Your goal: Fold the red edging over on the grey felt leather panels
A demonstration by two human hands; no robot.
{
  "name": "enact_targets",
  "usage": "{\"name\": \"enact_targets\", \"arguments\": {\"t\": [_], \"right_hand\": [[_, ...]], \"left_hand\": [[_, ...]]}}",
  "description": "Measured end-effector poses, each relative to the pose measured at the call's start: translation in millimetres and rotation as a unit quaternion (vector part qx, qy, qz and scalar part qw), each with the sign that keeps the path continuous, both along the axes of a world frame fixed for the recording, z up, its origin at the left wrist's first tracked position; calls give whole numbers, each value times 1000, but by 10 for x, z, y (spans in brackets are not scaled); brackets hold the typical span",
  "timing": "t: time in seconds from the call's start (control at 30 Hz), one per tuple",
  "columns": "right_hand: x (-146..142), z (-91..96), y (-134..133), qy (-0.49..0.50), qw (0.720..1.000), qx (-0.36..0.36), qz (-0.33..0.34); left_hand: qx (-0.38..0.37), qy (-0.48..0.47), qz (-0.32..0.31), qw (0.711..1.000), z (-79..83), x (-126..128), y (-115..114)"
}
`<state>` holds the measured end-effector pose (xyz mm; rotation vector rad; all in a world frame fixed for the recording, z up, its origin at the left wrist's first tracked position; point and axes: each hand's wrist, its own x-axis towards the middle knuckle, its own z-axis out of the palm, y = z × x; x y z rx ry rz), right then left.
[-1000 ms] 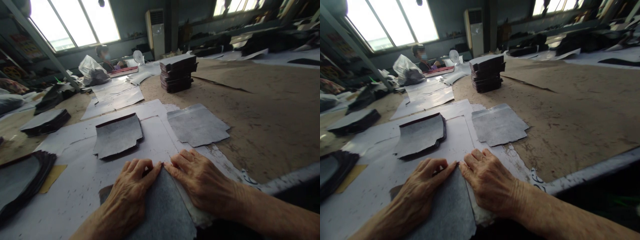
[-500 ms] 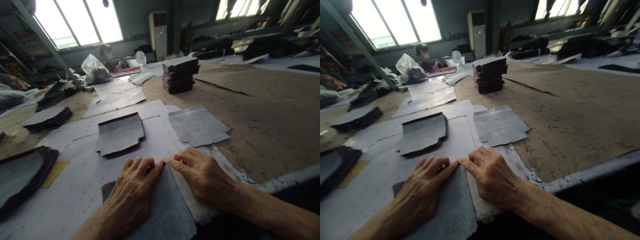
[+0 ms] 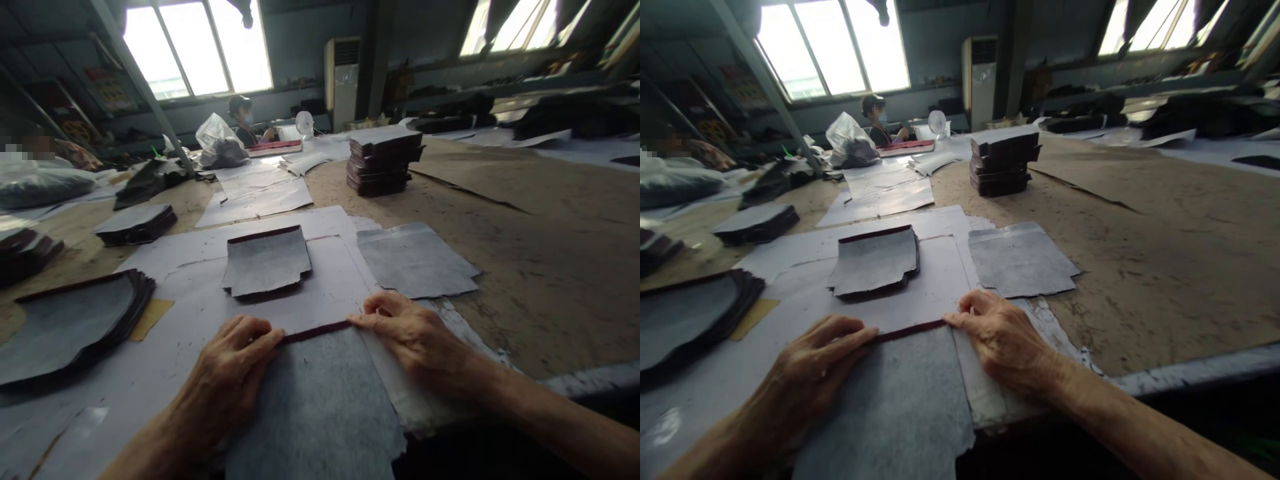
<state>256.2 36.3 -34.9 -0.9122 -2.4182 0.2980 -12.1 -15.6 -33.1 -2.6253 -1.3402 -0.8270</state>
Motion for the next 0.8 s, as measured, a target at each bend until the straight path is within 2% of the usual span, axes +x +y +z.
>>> {"name": "enact_targets", "arguments": {"t": [0.07, 0.13, 0.23, 0.3, 0.37, 0.43, 0.5, 0.6, 0.8], "right_hand": [[31, 48, 35, 21, 997, -69, -27], [55, 98, 62, 26, 993, -97, -64], [-8, 173, 61, 24, 995, -38, -94], [-163, 208, 18, 28, 997, 44, -53], [-396, 215, -48, 28, 994, 100, 19], [-650, 182, -107, 15, 991, 104, 81], [-855, 116, -137, -5, 989, 92, 113], [-993, 8, -128, -17, 988, 87, 123], [-941, -66, -83, 8, 989, 95, 116]], "left_hand": [[-9, -19, -5, 1000, -24, -91, -17], [-6, -35, -7, 999, -37, -138, -33], [8, -45, 15, 999, -42, -159, -40], [17, -50, 35, 998, -48, -156, -33], [27, -56, 45, 997, -58, -149, -23], [38, -58, 43, 997, -68, -154, -19], [45, -55, 31, 997, -74, -183, -26], [32, -51, 1, 998, -75, -271, -58], [7, -52, -10, 999, -81, -387, -111]]}}
